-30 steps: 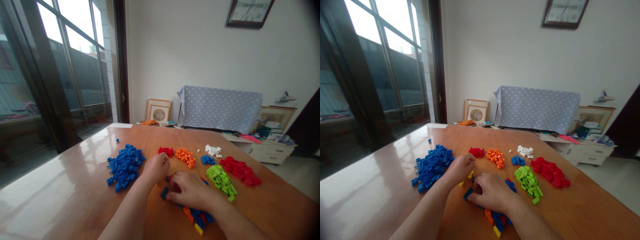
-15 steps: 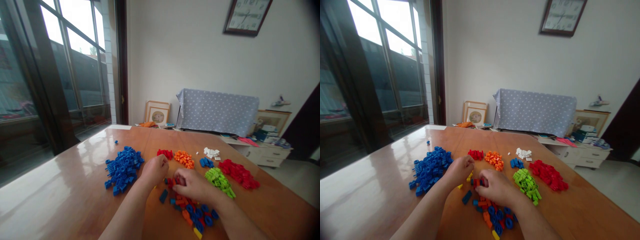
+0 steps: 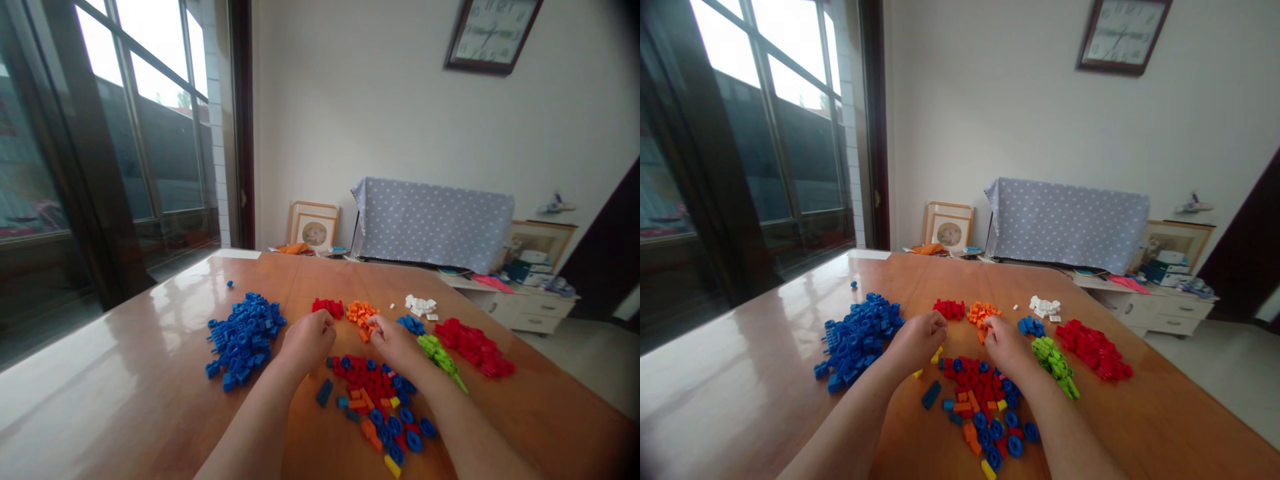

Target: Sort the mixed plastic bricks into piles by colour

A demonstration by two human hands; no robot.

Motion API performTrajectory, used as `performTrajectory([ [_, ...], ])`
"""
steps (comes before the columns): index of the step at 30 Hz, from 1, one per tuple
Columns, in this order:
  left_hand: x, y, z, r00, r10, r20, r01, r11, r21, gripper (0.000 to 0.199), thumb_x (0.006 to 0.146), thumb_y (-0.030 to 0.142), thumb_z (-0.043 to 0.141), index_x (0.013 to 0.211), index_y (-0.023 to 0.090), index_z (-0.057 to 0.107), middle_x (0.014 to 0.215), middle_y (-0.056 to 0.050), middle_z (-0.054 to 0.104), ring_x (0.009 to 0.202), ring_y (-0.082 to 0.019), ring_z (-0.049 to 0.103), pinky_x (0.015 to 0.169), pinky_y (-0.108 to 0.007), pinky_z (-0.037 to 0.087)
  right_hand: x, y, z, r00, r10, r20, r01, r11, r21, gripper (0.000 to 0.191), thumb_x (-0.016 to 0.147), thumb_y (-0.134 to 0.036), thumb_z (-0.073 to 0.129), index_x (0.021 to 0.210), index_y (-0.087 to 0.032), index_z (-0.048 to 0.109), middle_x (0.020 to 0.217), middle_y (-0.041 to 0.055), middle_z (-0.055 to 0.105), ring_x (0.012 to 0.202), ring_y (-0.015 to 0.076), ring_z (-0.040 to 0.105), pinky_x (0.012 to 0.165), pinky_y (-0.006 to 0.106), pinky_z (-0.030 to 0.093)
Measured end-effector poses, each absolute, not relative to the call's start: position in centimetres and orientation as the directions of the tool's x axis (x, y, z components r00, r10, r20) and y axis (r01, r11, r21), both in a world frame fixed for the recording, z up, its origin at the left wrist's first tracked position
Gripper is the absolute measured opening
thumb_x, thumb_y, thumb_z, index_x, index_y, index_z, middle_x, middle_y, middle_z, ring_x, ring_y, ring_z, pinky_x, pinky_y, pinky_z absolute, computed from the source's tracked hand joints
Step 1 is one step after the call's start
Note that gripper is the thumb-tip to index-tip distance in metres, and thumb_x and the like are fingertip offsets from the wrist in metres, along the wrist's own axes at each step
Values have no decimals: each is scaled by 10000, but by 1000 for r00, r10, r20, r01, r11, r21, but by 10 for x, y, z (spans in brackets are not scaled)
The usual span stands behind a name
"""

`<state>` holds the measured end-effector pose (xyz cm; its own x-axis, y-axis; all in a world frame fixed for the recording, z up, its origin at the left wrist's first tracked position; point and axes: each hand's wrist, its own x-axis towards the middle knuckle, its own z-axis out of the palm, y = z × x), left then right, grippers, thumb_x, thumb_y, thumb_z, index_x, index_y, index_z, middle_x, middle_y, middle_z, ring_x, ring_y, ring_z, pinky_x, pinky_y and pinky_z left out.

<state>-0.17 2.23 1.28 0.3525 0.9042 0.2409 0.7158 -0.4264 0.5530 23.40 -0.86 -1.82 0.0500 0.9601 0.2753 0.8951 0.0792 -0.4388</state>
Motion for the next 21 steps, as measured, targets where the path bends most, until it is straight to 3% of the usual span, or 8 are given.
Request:
performTrajectory([
  [12, -2, 23, 11, 355, 906, 230, 719, -422, 552, 173, 864, 294, 510, 883, 237, 673, 848, -17, 715, 755, -160, 646, 569, -226, 350, 235, 4, -33, -19, 959, 284, 841, 169, -514, 199, 902, -225, 471, 1000, -185, 639, 926, 61, 709, 873, 194, 615, 782, 275, 417],
  [21, -2, 20, 17, 342, 918, 202, 739, -395, 546, 155, 860, 287, 532, 884, 238, 677, 856, -15, 721, 780, -166, 661, 572, -226, 351, 237, 1, -28, 58, 947, 317, 807, 142, -573, 228, 898, -259, 463, 1018, -182, 641, 943, 67, 710, 854, 208, 633, 730, 288, 439],
])
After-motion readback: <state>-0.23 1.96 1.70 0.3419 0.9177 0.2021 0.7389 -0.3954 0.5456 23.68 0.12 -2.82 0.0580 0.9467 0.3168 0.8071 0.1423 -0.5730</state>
